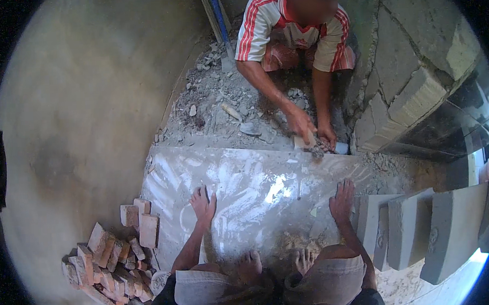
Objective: The person clears debris from a floor, using a trowel to scrape the surface and picking up pieces of broken masonry by hand to place them into a bucket.
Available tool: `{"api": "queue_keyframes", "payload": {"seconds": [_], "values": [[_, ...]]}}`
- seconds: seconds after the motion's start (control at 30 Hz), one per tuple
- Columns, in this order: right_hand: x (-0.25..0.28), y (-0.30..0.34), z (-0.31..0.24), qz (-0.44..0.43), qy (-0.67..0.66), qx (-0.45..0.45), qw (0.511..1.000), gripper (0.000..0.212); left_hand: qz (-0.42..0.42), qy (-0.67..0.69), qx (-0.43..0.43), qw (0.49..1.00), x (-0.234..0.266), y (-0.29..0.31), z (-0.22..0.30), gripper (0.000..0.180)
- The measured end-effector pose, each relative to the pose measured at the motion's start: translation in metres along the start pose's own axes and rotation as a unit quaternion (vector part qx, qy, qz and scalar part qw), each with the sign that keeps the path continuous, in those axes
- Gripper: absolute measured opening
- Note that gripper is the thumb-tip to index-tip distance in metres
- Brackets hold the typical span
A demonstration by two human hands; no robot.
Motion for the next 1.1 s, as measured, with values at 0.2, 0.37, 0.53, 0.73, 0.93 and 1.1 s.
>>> {"api": "queue_keyframes", "payload": {"seconds": [0.2, 0.37, 0.53, 0.73, 0.93, 1.1], "values": [[0.004, 0.003, -0.001, 0.012, -0.03, 0.015, 0.999, 0.058, 0.018, -0.004, -0.015, 1.0, -0.001, 0.0, -0.001, 0.057], [0.01, 0.002, -0.006, -0.015, -0.033, -0.013, 0.999, 0.058, 0.021, -0.011, -0.021, 0.999, 0.001, 0.0, 0.0, 0.056], [0.008, 0.001, -0.004, -0.02, -0.021, -0.021, 0.999, 0.057, 0.031, -0.023, -0.023, 0.999, 0.002, 0.002, 0.001, 0.056], [0.003, 0.003, -0.001, -0.009, -0.009, 0.0, 1.0, 0.058, 0.027, -0.03, -0.018, 0.999, 0.001, 0.0, 0.002, 0.057], [0.005, 0.001, -0.003, -0.032, -0.021, -0.015, 0.999, 0.058, 0.018, -0.019, -0.012, 1.0, 0.002, 0.0, 0.0, 0.059], [0.0, 0.002, 0.002, -0.017, -0.013, -0.011, 1.0, 0.061, 0.016, -0.013, -0.014, 1.0, 0.002, 0.0, 0.001, 0.059]]}}
Point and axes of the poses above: each hand's wrist, its own y-axis away from the middle knuckle, its own x-axis out of the back of the hand, z = x × y, the point moved 3 cm from there along -y, towards the middle knuckle, and after that the axes turned 11 degrees about -z, right-handed, at the moved point
